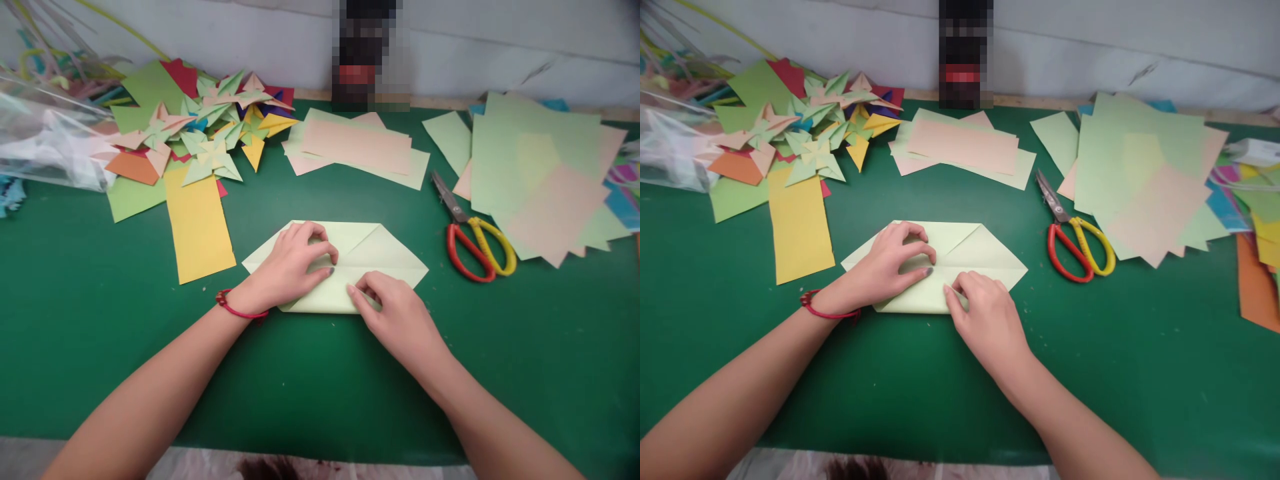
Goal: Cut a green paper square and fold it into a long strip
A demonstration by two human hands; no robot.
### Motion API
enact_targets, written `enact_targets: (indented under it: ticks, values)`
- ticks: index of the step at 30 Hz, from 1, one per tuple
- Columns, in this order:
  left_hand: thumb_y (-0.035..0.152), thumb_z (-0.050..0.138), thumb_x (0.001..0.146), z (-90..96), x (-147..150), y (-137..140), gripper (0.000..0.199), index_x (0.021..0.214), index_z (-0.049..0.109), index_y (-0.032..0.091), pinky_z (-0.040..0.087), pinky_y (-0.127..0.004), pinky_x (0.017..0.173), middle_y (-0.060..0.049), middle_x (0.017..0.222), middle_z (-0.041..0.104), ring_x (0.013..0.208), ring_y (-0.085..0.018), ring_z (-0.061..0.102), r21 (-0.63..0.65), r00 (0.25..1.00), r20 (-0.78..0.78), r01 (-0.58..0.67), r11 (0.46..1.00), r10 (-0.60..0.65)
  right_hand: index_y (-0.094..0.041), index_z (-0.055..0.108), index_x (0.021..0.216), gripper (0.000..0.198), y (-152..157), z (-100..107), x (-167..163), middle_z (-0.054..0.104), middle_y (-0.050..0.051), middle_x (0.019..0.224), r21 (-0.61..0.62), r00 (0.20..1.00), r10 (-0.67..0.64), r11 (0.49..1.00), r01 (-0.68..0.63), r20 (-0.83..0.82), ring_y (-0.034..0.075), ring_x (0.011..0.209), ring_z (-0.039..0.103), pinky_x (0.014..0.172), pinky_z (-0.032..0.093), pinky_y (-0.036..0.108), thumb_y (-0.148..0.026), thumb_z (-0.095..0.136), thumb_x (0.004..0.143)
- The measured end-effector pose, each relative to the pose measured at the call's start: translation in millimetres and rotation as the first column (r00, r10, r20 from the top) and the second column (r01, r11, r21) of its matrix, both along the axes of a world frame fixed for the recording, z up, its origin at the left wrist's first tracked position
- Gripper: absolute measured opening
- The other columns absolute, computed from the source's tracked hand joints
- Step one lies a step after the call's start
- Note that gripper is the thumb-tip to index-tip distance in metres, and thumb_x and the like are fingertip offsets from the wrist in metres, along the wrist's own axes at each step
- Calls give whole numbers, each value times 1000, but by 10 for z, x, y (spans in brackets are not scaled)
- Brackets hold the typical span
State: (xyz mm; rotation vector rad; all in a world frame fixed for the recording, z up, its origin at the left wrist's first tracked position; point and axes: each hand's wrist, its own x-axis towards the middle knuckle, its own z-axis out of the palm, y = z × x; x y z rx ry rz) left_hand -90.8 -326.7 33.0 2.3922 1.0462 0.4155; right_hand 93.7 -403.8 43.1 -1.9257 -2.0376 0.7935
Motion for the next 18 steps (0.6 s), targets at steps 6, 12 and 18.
enact_targets:
  ticks: [6, 12, 18]
  values:
    - [21, 56, 81, 1, -1, -2, 14, 94, 61, 24, 34, -41, 96, -5, 108, 48, 106, -22, 43, 7, 1000, 1, 2, 1000, -2, -20, 48, 69, 25, 2, -1, 2, 54, -1, 68, 4, 1000, 6, 1000, -6, -5, 13, 62, 46, 61, 31, 27, -35, 44, 89]
    - [21, 56, 81, 4, -5, 0, 15, 95, 61, 24, 33, -40, 97, -5, 108, 48, 107, -21, 43, 4, 1000, 1, 6, 1000, -6, -20, 48, 69, 26, -7, -1, 7, 54, -1, 68, 8, 1000, 4, 1000, -4, -1, 13, 62, 45, 61, 30, 27, -35, 44, 89]
    - [22, 57, 81, -3, -5, 2, 15, 95, 61, 24, 33, -39, 97, -5, 108, 48, 108, -21, 42, -4, 1000, -4, 5, 1000, -5, -20, 49, 69, 25, -5, -2, 9, 55, 0, 69, 10, 1000, 6, 1000, -6, 2, 13, 62, 46, 60, 31, 27, -35, 44, 89]
